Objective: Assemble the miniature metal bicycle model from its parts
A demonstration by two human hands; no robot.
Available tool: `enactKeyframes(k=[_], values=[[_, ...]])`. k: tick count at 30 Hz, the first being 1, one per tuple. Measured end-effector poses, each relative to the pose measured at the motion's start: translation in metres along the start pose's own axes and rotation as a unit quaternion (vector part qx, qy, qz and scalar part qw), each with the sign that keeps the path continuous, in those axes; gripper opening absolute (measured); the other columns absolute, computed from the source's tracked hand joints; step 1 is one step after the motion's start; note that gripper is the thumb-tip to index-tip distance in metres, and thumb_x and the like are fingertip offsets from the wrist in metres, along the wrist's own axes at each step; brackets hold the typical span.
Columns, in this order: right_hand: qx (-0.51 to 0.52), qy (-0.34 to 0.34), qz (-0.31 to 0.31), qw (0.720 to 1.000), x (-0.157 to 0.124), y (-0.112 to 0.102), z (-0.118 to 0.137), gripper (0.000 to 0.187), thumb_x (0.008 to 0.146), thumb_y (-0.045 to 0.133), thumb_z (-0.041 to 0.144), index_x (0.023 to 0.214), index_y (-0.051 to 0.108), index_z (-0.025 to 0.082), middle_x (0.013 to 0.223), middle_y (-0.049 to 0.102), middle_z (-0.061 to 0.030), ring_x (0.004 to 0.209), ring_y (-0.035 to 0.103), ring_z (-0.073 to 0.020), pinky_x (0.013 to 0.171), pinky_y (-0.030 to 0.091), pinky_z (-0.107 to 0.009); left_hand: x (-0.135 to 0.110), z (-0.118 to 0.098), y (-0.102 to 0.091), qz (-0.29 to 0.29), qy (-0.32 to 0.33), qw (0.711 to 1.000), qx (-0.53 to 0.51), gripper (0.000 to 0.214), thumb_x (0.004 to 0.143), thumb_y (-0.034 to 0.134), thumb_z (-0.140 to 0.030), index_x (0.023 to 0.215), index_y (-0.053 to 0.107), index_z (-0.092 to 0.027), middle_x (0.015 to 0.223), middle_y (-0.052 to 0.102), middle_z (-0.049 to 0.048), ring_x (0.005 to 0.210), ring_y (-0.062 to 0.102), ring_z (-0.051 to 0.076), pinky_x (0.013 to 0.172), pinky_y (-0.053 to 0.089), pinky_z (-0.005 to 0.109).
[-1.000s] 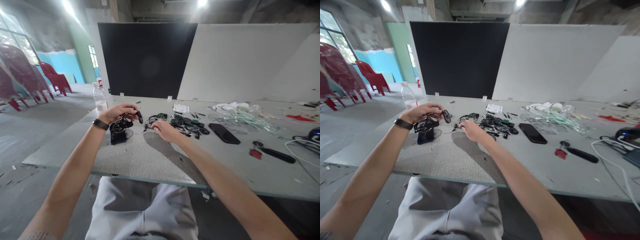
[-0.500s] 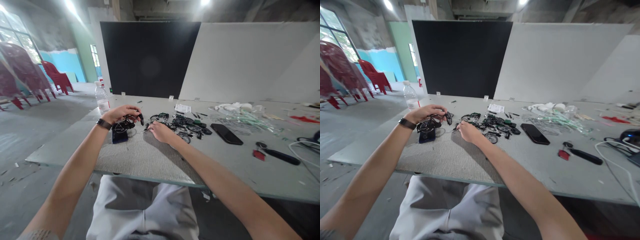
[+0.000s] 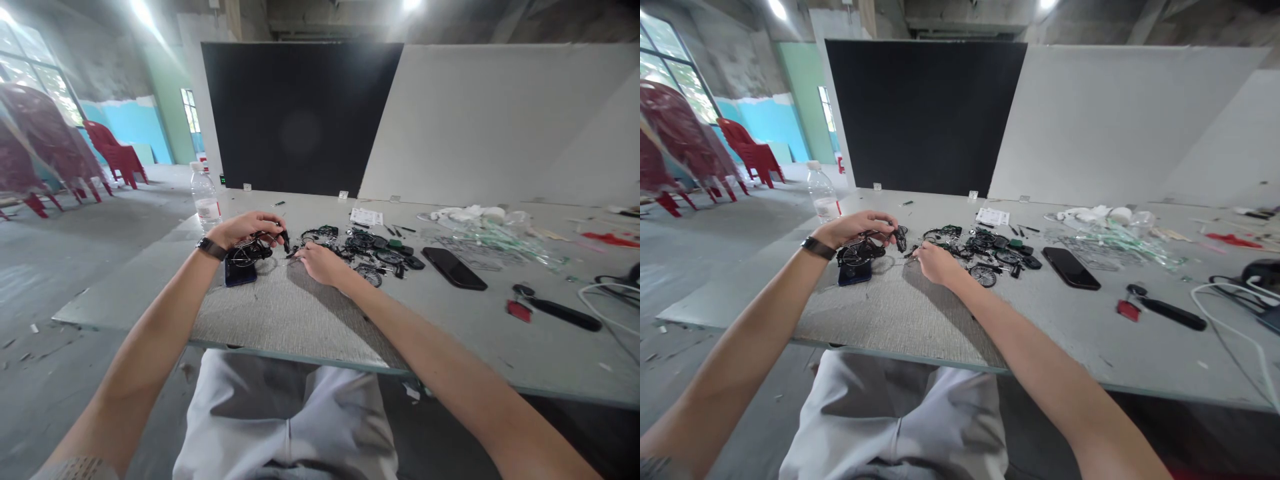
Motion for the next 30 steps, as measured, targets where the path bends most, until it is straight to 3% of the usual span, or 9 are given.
enactKeyframes(k=[6, 10, 15, 25, 30], values=[[-0.040, 0.044, -0.045, 0.997, -0.008, -0.034, -0.015, 0.037, 0.101, 0.039, 0.014, 0.124, 0.067, 0.013, 0.113, 0.063, -0.0175, 0.092, 0.064, -0.0229, 0.078, 0.045, -0.029, 0.000, 0.001, 0.008, 0.016, 0.001, 1.000, 0.014, 0.021, 0.085, 0.072, -0.031, 0.098, 0.068, -0.016, 0.089, 0.074, 0.0085, 0.079, 0.068, 0.015, 0.073, 0.052, 0.026], [-0.012, 0.087, -0.091, 0.992, -0.025, -0.053, -0.047, 0.039, 0.102, 0.036, 0.017, 0.123, 0.068, 0.012, 0.118, 0.063, -0.0185, 0.098, 0.063, -0.0244, 0.084, 0.046, -0.032, 0.003, 0.009, 0.023, 0.059, -0.014, 0.998, 0.013, 0.022, 0.084, 0.072, -0.032, 0.099, 0.069, -0.016, 0.089, 0.074, 0.0087, 0.076, 0.066, 0.014, 0.070, 0.050, 0.025], [0.032, 0.112, -0.098, 0.988, -0.041, -0.061, -0.080, 0.037, 0.100, 0.039, 0.019, 0.118, 0.071, 0.012, 0.118, 0.066, -0.0164, 0.102, 0.063, -0.0251, 0.092, 0.046, -0.036, 0.007, 0.016, 0.042, 0.114, -0.025, 0.993, -0.006, 0.021, 0.081, 0.074, -0.031, 0.096, 0.068, -0.017, 0.085, 0.072, 0.0070, 0.077, 0.067, 0.015, 0.071, 0.050, 0.027], [0.029, 0.170, -0.016, 0.985, -0.062, -0.080, -0.116, 0.028, 0.091, 0.051, 0.020, 0.105, 0.076, 0.020, 0.113, 0.074, -0.0102, 0.097, 0.067, -0.0244, 0.085, 0.051, -0.036, 0.009, 0.017, 0.073, 0.163, -0.019, 0.986, -0.013, 0.018, 0.083, 0.071, -0.031, 0.093, 0.068, -0.018, 0.083, 0.070, 0.0054, 0.074, 0.063, 0.014, 0.070, 0.046, 0.028], [0.032, 0.217, 0.084, 0.972, -0.072, -0.064, -0.133, 0.024, 0.082, 0.060, 0.014, 0.095, 0.078, 0.023, 0.104, 0.076, -0.0089, 0.088, 0.070, -0.0240, 0.079, 0.053, -0.035, 0.011, 0.016, 0.075, 0.174, 0.006, 0.985, -0.002, 0.018, 0.084, 0.071, -0.033, 0.094, 0.068, -0.018, 0.083, 0.070, 0.0045, 0.075, 0.062, 0.014, 0.074, 0.046, 0.029]])
Point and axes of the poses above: each hand's wrist, its own x-axis towards the middle knuckle, its own y-axis out of the palm, z = x × y, the point moved 8 cm from there along x, towards the middle knuckle
